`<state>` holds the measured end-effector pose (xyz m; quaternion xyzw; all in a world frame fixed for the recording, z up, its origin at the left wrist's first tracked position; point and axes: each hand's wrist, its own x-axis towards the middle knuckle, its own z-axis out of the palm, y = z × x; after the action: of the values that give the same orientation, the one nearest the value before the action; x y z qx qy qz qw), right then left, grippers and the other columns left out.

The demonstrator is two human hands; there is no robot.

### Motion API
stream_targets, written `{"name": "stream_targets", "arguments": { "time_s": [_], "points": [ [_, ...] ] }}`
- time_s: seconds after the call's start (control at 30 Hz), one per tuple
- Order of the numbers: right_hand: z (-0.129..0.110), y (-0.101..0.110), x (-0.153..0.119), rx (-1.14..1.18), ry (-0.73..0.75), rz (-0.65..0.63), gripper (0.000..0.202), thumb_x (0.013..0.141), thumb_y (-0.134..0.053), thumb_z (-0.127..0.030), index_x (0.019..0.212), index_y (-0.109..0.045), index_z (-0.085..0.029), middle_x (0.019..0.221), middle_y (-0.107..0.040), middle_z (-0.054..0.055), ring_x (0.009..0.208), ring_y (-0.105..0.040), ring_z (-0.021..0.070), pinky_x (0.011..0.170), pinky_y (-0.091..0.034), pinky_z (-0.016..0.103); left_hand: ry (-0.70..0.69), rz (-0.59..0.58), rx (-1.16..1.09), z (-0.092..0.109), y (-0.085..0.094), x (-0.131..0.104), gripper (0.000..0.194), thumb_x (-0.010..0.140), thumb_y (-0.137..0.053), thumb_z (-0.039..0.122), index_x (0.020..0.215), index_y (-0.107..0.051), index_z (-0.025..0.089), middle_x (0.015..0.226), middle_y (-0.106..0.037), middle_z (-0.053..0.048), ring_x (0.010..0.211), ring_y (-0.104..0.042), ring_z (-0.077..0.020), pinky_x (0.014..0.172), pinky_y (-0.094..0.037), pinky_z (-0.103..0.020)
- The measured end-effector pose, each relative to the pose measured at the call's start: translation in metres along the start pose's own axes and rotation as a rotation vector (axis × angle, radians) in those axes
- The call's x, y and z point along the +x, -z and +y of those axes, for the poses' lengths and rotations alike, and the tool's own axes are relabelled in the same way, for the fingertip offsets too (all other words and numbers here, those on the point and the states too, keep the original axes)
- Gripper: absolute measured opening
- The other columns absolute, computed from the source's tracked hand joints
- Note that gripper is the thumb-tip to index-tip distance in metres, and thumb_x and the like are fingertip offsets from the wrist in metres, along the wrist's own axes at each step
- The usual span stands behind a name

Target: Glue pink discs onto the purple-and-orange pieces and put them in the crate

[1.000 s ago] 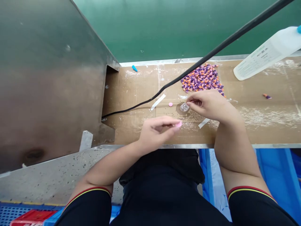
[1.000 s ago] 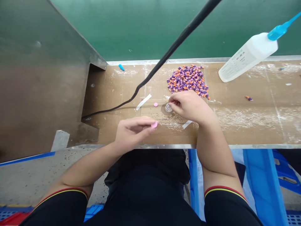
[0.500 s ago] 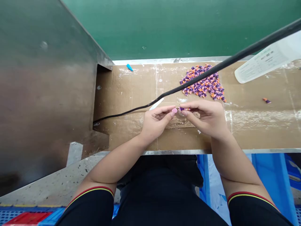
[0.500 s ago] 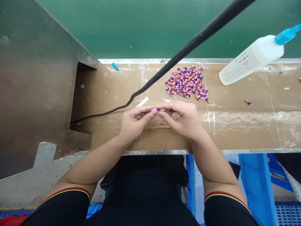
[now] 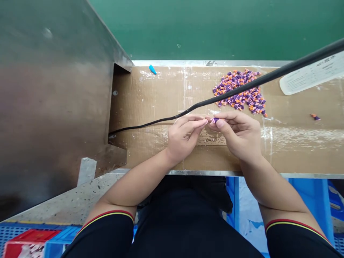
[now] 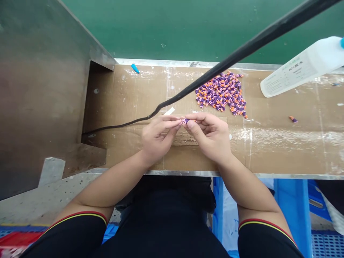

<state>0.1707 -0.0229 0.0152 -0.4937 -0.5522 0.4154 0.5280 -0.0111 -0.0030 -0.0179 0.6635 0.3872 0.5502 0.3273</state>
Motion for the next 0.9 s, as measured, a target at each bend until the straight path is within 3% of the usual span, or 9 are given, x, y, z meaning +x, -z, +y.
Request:
{"name": "stream_targets", "arguments": {
  "time_s": [0.1, 0.17, 0.23, 0.3, 0.4, 0.57, 0.77, 0.9],
  "points": [
    [0.001, 0.001, 0.001, 0.001, -0.008, 0.018, 0.028, 0.102, -0.08, -0.054, 0.107, -0.082, -0.026, 0.093, -0.084, 0.004, 0.084, -0.084, 0.0227, 0.081, -0.076, 0.041, 0.069, -0.031, -0.126, 0.007, -0.002, -0.003, 0.015, 0.099, -0.079, 0.024, 0.108, -0.087, 0.032, 0.109, -0.086, -0.002, 0.102, -0.083, -0.0214, 0.1, -0.069, -0.04],
    [0.001, 0.003, 0.001, -0.068, 0.03, 0.053, 0.027, 0.102, -0.08, -0.054, 0.105, -0.082, -0.027, 0.093, -0.084, 0.005, 0.084, -0.083, 0.0236, 0.08, -0.075, 0.041, 0.222, -0.023, -0.254, 0.013, -0.003, -0.004, 0.008, 0.097, -0.085, 0.031, 0.105, -0.088, 0.031, 0.108, -0.086, -0.003, 0.102, -0.084, -0.0228, 0.105, -0.068, -0.042],
    [0.001, 0.004, 0.001, -0.158, 0.107, 0.083, 0.023, 0.102, -0.079, -0.052, 0.103, -0.082, -0.028, 0.095, -0.084, 0.005, 0.086, -0.083, 0.024, 0.079, -0.074, 0.041, 0.442, -0.013, -0.416, 0.018, -0.003, -0.005, 0.02, 0.091, -0.092, 0.045, 0.101, -0.088, 0.028, 0.107, -0.086, -0.006, 0.103, -0.084, -0.0249, 0.106, -0.069, -0.044],
    [0.001, 0.003, 0.001, -0.24, 0.197, 0.096, 0.019, 0.102, -0.077, -0.048, 0.101, -0.082, -0.029, 0.096, -0.084, 0.005, 0.087, -0.082, 0.0244, 0.078, -0.073, 0.041, 0.631, 0.002, -0.572, 0.021, -0.003, -0.005, 0.034, 0.082, -0.097, 0.054, 0.098, -0.088, 0.025, 0.104, -0.086, -0.007, 0.1, -0.084, -0.0252, 0.099, -0.071, -0.042],
    [0.002, 0.0, 0.0, -0.336, 0.297, 0.077, 0.012, 0.102, -0.075, -0.041, 0.099, -0.081, -0.031, 0.095, -0.084, 0.005, 0.086, -0.082, 0.0254, 0.077, -0.072, 0.044, 0.771, 0.025, -0.709, 0.021, -0.003, -0.003, 0.04, 0.076, -0.101, 0.056, 0.095, -0.087, 0.025, 0.1, -0.085, -0.006, 0.096, -0.084, -0.022, 0.088, -0.071, -0.032],
    [0.005, -0.005, -0.001, -0.419, 0.435, 0.071, 0.005, 0.1, -0.077, -0.03, 0.1, -0.08, -0.034, 0.093, -0.084, 0.002, 0.08, -0.08, 0.0237, 0.078, -0.071, 0.043, 0.807, 0.043, -0.777, 0.019, -0.004, -0.003, 0.036, 0.074, -0.103, 0.055, 0.091, -0.088, 0.027, 0.099, -0.085, -0.003, 0.092, -0.081, -0.0164, 0.086, -0.069, -0.025],
    [0.005, -0.004, -0.001, -0.539, 0.426, 0.07, 0.005, 0.1, -0.077, -0.034, 0.097, -0.08, -0.035, 0.092, -0.083, 0.002, 0.08, -0.079, 0.0242, 0.076, -0.071, 0.044, 0.776, 0.039, -0.738, 0.02, -0.005, -0.006, 0.036, 0.078, -0.1, 0.057, 0.093, -0.088, 0.027, 0.101, -0.084, -0.005, 0.095, -0.08, -0.019, 0.088, -0.07, -0.031],
    [0.004, -0.005, -0.001, -0.517, 0.487, 0.075, 0.007, 0.1, -0.078, -0.028, 0.098, -0.08, -0.034, 0.093, -0.083, 0.001, 0.079, -0.079, 0.0224, 0.076, -0.071, 0.041, 0.741, 0.058, -0.722, 0.019, -0.007, -0.007, 0.034, 0.078, -0.1, 0.055, 0.094, -0.088, 0.027, 0.101, -0.085, -0.005, 0.091, -0.08, -0.0186, 0.085, -0.07, -0.032]
  ]
}}
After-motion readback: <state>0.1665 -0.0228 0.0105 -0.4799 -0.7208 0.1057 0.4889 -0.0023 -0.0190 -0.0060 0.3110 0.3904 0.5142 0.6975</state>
